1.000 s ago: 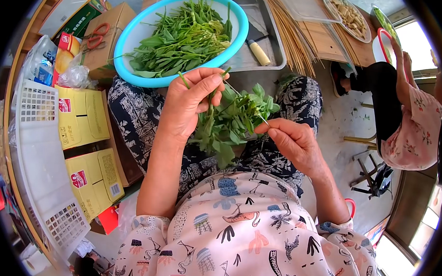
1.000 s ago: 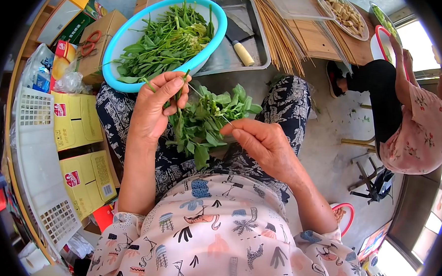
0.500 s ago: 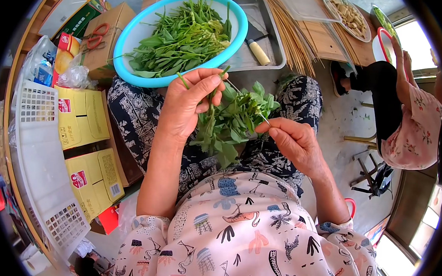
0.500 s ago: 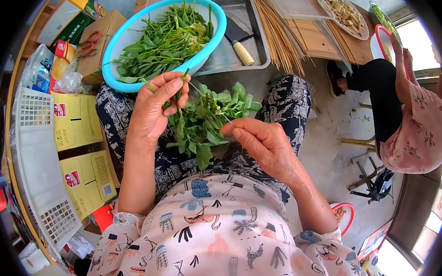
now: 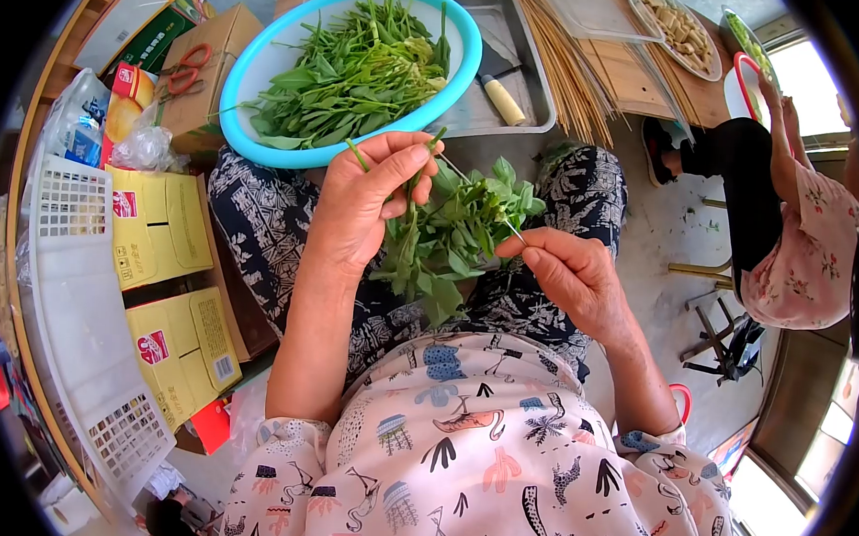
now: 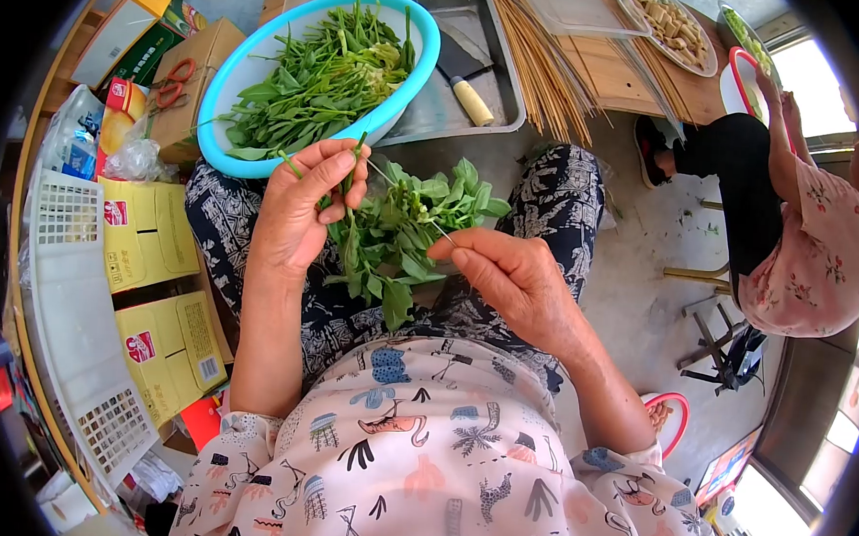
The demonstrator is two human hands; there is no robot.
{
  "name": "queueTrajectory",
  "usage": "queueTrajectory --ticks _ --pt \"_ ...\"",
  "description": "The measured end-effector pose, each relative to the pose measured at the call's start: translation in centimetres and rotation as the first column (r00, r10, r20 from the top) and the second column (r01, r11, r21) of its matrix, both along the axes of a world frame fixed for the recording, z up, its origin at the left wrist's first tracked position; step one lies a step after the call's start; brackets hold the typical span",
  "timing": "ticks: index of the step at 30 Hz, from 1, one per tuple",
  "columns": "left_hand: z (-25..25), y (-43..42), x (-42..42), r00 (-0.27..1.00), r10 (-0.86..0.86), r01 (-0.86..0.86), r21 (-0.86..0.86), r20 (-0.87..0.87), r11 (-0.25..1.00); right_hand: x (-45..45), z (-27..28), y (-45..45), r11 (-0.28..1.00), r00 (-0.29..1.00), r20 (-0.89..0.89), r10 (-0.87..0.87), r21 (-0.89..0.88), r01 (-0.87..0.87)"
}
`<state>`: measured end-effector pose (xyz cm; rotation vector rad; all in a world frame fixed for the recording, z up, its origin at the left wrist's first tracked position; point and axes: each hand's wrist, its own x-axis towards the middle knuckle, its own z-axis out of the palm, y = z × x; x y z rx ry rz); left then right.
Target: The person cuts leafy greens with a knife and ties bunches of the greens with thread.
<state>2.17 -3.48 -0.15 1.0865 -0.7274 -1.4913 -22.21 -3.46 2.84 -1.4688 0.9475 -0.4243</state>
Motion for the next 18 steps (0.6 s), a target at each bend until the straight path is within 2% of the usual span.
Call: queueTrajectory --ticks 18 --pt "0.29 0.05 0.53 0.998 -0.064 0.064 0.003 0.020 0.998 0.01 0.16 0.05 1.000 1.000 -0.019 0.010 -0.012 -0.010"
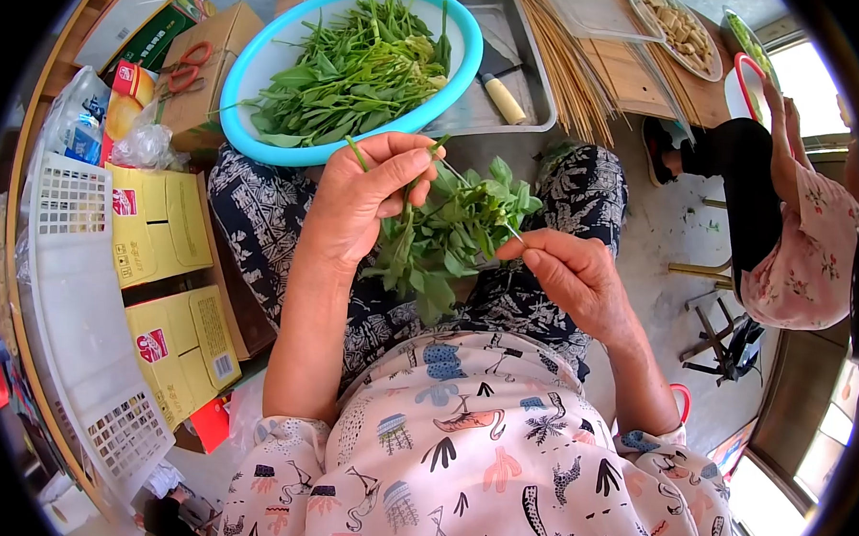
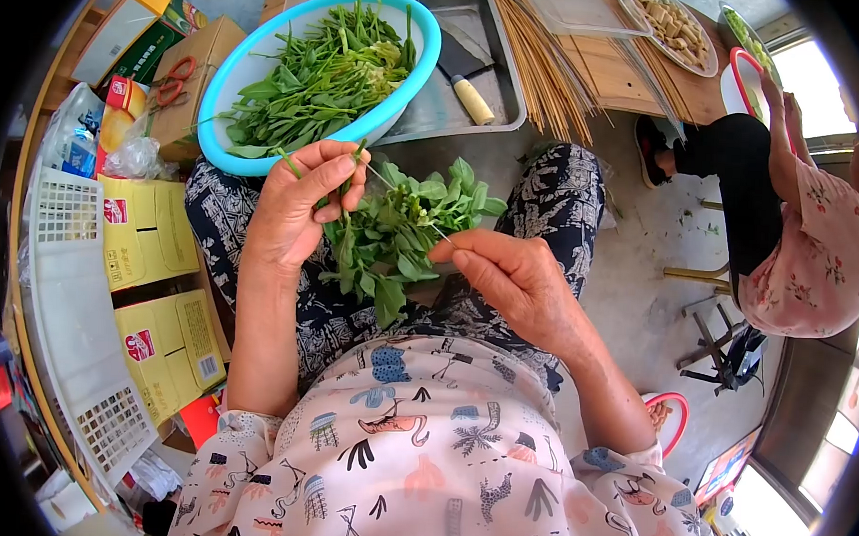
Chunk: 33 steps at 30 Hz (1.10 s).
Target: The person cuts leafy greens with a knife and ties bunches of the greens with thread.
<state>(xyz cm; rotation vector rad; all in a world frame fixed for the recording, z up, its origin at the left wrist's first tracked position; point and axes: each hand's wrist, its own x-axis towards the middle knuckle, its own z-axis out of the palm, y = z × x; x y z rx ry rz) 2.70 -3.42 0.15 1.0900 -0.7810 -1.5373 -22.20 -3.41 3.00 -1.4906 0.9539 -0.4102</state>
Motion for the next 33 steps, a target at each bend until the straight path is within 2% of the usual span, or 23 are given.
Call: queueTrajectory --ticks 8,10,17,19,22,23,25,29,31,33 --pt "0.0 0.1 0.6 0.999 -0.041 0.042 0.008 -0.011 0.999 0.0 -0.4 -0.1 0.998 0.999 0.038 0.020 0.054 -0.022" --pt "-0.1 0.1 0.9 0.997 -0.054 0.054 0.004 -0.047 0.999 0.1 -0.5 0.0 0.990 0.995 0.100 -0.001 0.139 -0.013" --pt "0.2 0.2 1.3 0.996 -0.067 0.068 0.018 -0.059 0.998 0.3 -1.0 0.2 0.970 0.975 0.221 -0.038 0.244 -0.018" --pt "0.3 0.2 1.4 0.996 -0.070 0.071 0.018 -0.057 0.997 0.3 -0.9 0.2 0.924 0.949 0.303 -0.087 0.380 -0.036" --pt "0.1 0.2 1.6 0.995 -0.076 0.077 0.010 -0.057 0.997 0.3 -1.1 0.3 0.895 0.931 0.347 -0.111 0.441 -0.058" --pt "0.1 0.2 1.6 0.995 -0.076 0.076 0.010 -0.057 0.997 0.4 -0.9 0.4 0.895 0.931 0.347 -0.111 0.441 -0.058" --pt "0.0 0.3 1.6 0.997 -0.067 0.068 0.009 -0.048 0.998 0.9 -0.5 0.8 0.962 0.980 0.191 -0.060 0.273 0.006" --pt "-0.1 0.4 1.7 0.996 -0.076 0.077 0.016 -0.051 0.997 0.9 -0.9 1.0 0.965 0.969 0.241 -0.055 0.262 -0.011" --pt "0.1 0.4 1.6 0.996 -0.074 0.075 0.016 -0.049 0.997 0.5 -1.0 0.6 0.882 0.925 0.351 -0.148 0.470 -0.038" --pt "0.0 0.4 1.7 0.996 -0.077 0.078 0.008 -0.054 0.997 0.6 -1.0 0.7 0.886 0.932 0.335 -0.135 0.461 -0.037"
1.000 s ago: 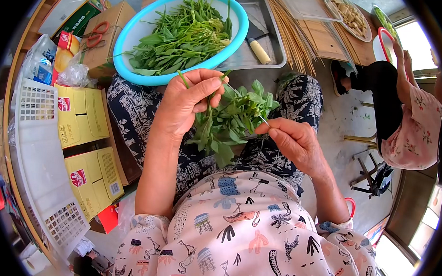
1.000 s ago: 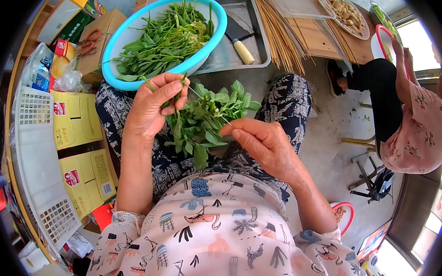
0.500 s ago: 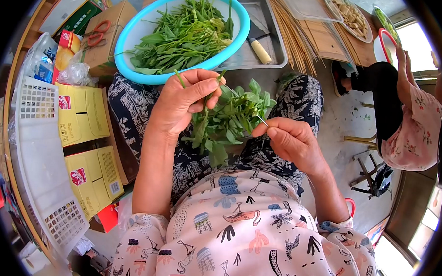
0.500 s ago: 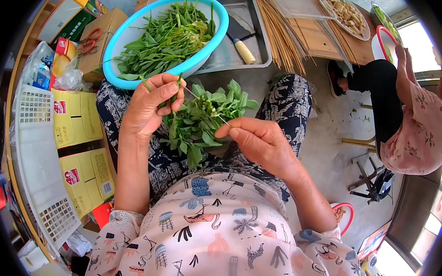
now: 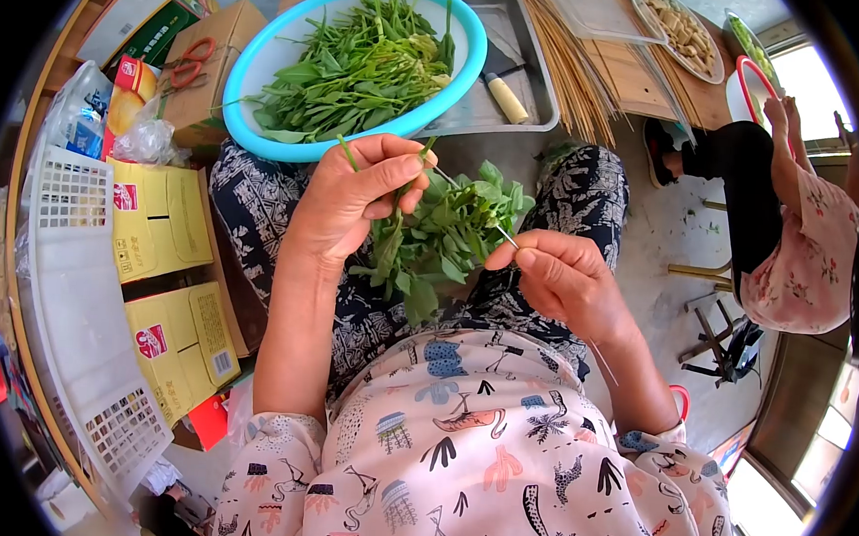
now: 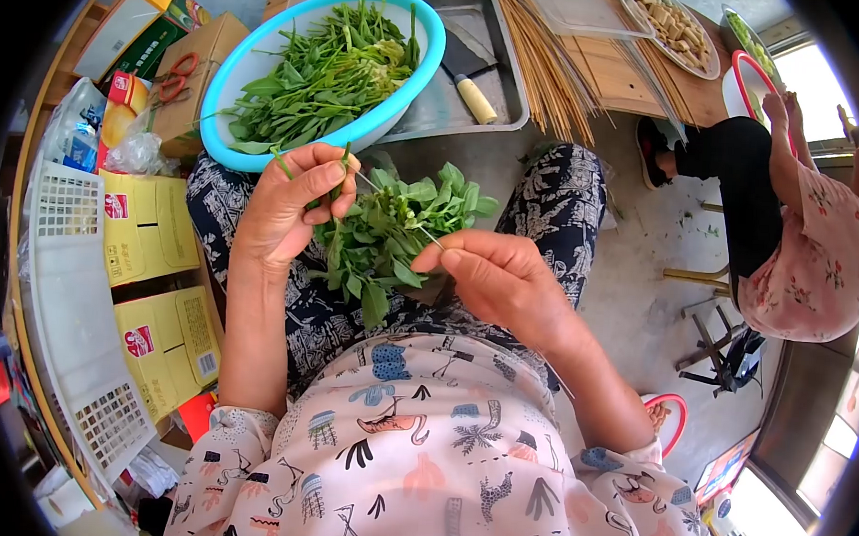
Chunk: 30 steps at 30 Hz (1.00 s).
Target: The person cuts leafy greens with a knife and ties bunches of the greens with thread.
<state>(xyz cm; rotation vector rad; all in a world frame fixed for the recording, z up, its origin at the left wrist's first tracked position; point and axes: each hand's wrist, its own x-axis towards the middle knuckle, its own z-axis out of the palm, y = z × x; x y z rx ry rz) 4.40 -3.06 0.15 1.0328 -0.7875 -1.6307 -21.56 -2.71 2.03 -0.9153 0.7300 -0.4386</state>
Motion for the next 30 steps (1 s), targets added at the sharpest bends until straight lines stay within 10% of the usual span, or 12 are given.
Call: queueTrajectory --ticks 5,8,10,14,16,20,27,30 --pt "-0.1 0.1 0.1 1.000 -0.003 0.003 0.006 0.004 1.000 0.3 -0.3 0.4 0.993 0.999 -0.047 0.003 -0.122 -0.008" --pt "-0.1 0.1 0.1 1.000 -0.003 0.003 0.002 -0.009 1.000 0.1 -0.2 0.2 0.977 0.986 0.165 -0.026 0.211 -0.010" --pt "-0.1 0.1 0.2 1.000 -0.003 0.003 -0.001 -0.009 1.000 0.6 0.0 0.6 0.997 0.997 -0.070 -0.013 -0.074 0.007" --pt "0.2 0.1 -0.1 1.000 0.011 -0.011 0.007 -0.014 1.000 0.8 -0.1 0.6 0.999 1.000 -0.011 -0.017 -0.032 0.017" --pt "0.7 0.2 -1.2 0.991 -0.061 0.054 0.062 0.118 0.997 0.8 -0.1 0.0 0.969 0.977 0.205 -0.060 0.247 0.008" --pt "0.5 0.4 -1.8 0.999 -0.040 0.039 0.031 0.030 0.999 1.0 0.6 0.0 0.997 0.996 0.060 -0.063 0.041 0.061" --pt "-0.7 -0.4 -2.6 0.958 0.020 0.055 -0.249 0.287 0.967 0.8 -0.3 -0.8 0.984 0.988 0.131 -0.083 0.167 0.061" --pt "-0.7 -0.5 -3.5 0.573 0.418 -0.054 -0.476 0.705 0.878 1.4 -1.1 -1.3 0.976 0.973 0.099 -0.210 0.087 0.202"
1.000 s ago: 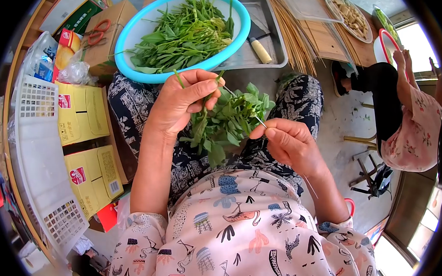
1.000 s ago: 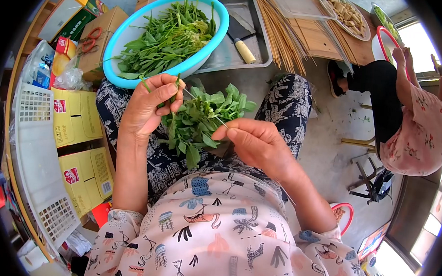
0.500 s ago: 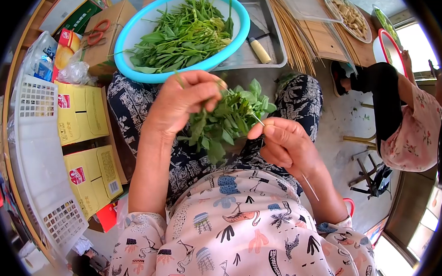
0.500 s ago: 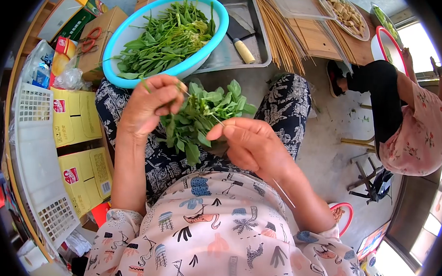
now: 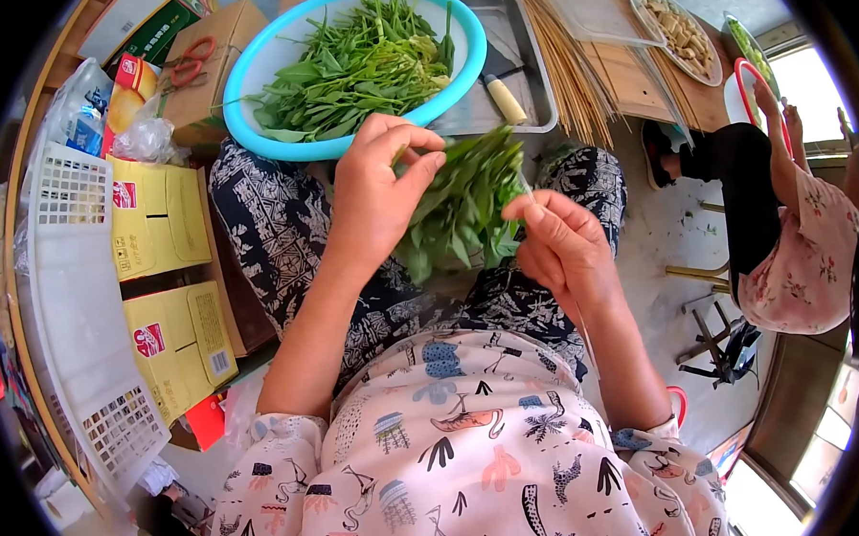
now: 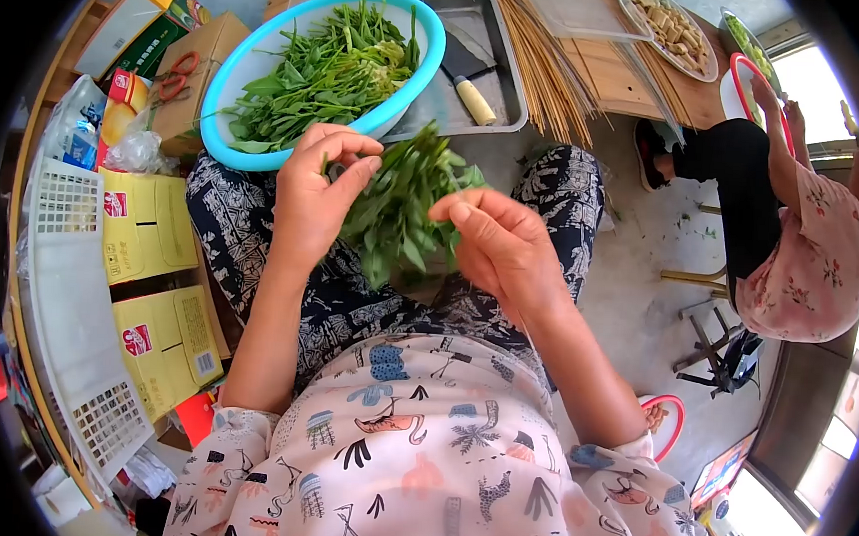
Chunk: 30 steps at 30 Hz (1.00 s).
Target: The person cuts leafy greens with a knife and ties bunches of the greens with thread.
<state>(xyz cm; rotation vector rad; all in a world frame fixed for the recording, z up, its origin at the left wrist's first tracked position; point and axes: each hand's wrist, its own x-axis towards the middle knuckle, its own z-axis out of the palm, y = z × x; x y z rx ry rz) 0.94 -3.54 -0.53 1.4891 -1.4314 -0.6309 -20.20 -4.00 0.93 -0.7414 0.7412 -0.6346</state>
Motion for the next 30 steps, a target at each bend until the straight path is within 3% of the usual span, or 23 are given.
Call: queueTrajectory --ticks 1,3,6,11,14,16,17,19,23,25,27,30 --pt "0.0 0.1 -0.3 1.000 0.001 -0.001 0.001 -0.001 1.000 0.2 -0.2 -0.1 0.994 0.995 -0.043 -0.086 -0.070 0.082" --pt "0.0 0.3 -1.6 0.985 0.011 -0.018 0.042 0.173 0.999 1.1 0.0 -0.1 0.990 0.992 -0.063 -0.110 -0.094 0.104" --pt "0.4 0.8 -3.5 0.954 -0.018 -0.007 0.082 0.298 0.997 2.7 0.2 0.0 0.925 0.969 -0.169 -0.182 -0.364 0.110" --pt "0.1 1.0 -4.5 0.938 -0.053 0.034 0.059 0.343 0.998 3.2 -0.5 -0.6 0.899 0.941 -0.213 -0.262 -0.407 0.158" --pt "0.0 0.8 -4.4 0.971 -0.086 0.065 0.099 0.222 0.993 2.9 -0.8 -1.0 0.895 0.936 -0.202 -0.289 -0.404 0.189" --pt "0.2 0.7 -4.2 0.983 -0.144 0.152 0.066 -0.111 0.986 2.7 -1.0 -1.5 0.917 0.944 -0.149 -0.295 -0.322 0.235" --pt "0.0 0.7 -4.1 0.983 -0.145 0.154 0.066 -0.114 0.986 2.5 -1.1 -1.7 0.932 0.948 -0.092 -0.304 -0.236 0.276" --pt "-0.4 0.7 -3.6 0.848 -0.153 0.225 0.084 -0.507 0.971 2.3 -1.3 -1.8 0.924 0.936 -0.130 -0.327 -0.251 0.288" --pt "0.4 0.6 -2.2 0.815 -0.075 0.227 0.197 -0.574 0.954 1.6 -0.8 -1.6 0.935 0.955 -0.143 -0.260 -0.285 0.212" --pt "-0.1 0.3 -1.3 0.792 -0.085 0.225 0.159 -0.605 0.961 0.8 -0.2 -1.2 0.935 0.965 -0.158 -0.210 -0.320 0.151" --pt "-0.2 0.1 -0.2 0.685 -0.018 0.219 0.182 -0.729 0.959 0.0 0.4 -0.4 0.942 0.944 -0.313 -0.106 -0.335 -0.006" --pt "-0.2 -0.1 0.6 0.636 0.015 0.205 0.187 -0.771 0.961 -1.0 1.0 0.6 0.937 0.921 -0.389 -0.012 -0.327 -0.126"
